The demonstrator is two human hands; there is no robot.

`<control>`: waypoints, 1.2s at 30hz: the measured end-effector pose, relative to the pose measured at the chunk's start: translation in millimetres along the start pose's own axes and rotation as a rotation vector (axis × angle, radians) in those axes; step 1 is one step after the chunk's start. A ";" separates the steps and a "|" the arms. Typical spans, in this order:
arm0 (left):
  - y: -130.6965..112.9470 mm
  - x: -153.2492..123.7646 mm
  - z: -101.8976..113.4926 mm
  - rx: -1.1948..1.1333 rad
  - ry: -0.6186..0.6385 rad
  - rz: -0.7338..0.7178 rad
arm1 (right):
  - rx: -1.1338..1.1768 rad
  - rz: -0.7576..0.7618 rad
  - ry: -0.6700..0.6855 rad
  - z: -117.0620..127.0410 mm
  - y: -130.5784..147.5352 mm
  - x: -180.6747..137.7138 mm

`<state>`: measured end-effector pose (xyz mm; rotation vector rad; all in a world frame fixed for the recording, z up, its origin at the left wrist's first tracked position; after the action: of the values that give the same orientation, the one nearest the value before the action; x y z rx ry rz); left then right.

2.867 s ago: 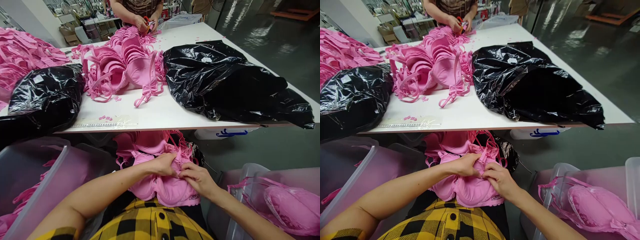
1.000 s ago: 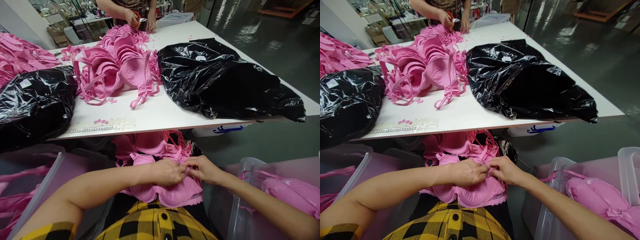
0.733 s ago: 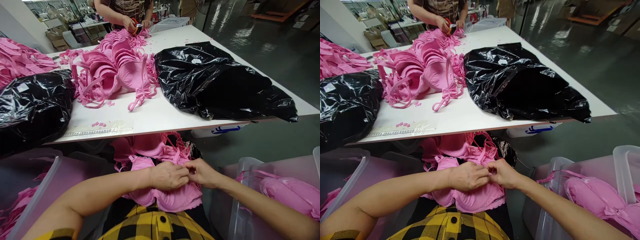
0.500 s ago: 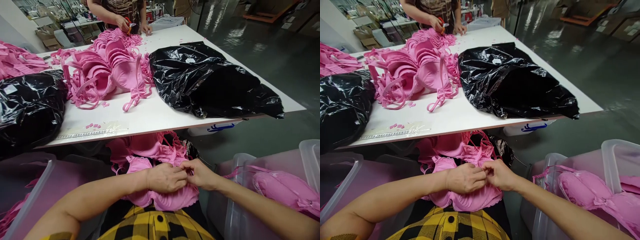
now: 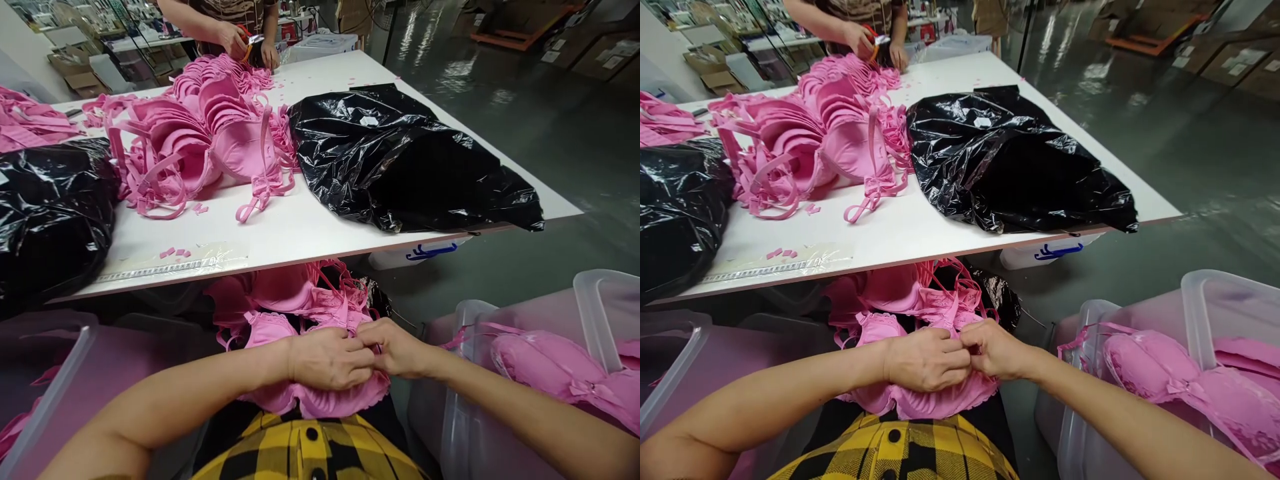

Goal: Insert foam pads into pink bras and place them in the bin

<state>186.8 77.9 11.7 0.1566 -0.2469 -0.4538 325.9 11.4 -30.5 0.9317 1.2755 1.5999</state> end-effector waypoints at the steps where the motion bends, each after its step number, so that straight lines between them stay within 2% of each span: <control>1: -0.3 -0.4 0.2 -0.005 -0.003 -0.004 | 0.003 0.011 -0.021 -4.0 -2.1 1.5; 4: 1.3 -3.0 2.8 -0.013 -0.002 0.016 | 0.045 0.022 -0.039 -6.5 -3.5 2.2; 9: 2.4 0.1 7.2 -0.007 0.008 -0.007 | 0.162 -0.013 0.148 3.7 6.8 -2.4; 17: -2.0 2.9 9.8 -0.056 -0.017 -0.117 | 0.220 -0.198 0.035 -18.2 -0.2 2.0; 23: -6.8 13.5 20.5 -0.118 0.077 -0.218 | 0.432 -0.484 0.289 -15.1 -3.6 -3.3; 28: -12.9 19.5 21.8 -0.133 0.009 -0.234 | 0.416 -0.443 0.214 -28.3 -0.4 -6.0; 30: -14.5 14.1 27.0 -0.136 0.005 -0.137 | 0.434 -0.437 0.151 -32.9 5.3 -10.2; 32: -17.7 0.8 39.5 -0.208 0.024 0.099 | 0.456 -0.435 0.099 -31.2 13.1 -15.3; 34: -24.5 -22.1 54.9 -0.431 0.049 0.457 | 0.506 -0.413 0.040 -22.6 22.5 -19.6; 36: -37.6 -51.2 63.2 -0.839 0.111 0.854 | 0.572 -0.378 -0.043 -11.4 31.7 -22.5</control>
<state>109.7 61.6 54.4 -0.7266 0.0151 0.3252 317.7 -16.8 -2.5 0.9768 1.7999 0.9297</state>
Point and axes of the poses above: each hand's wrist, its own x-axis towards the middle knuckle, its own z-axis out of the back of the hand, y = z × x, the point moved 2 cm from there along x, towards the middle knuckle, and after that the axes turned 15 degrees about x, right-handed, at the moved point
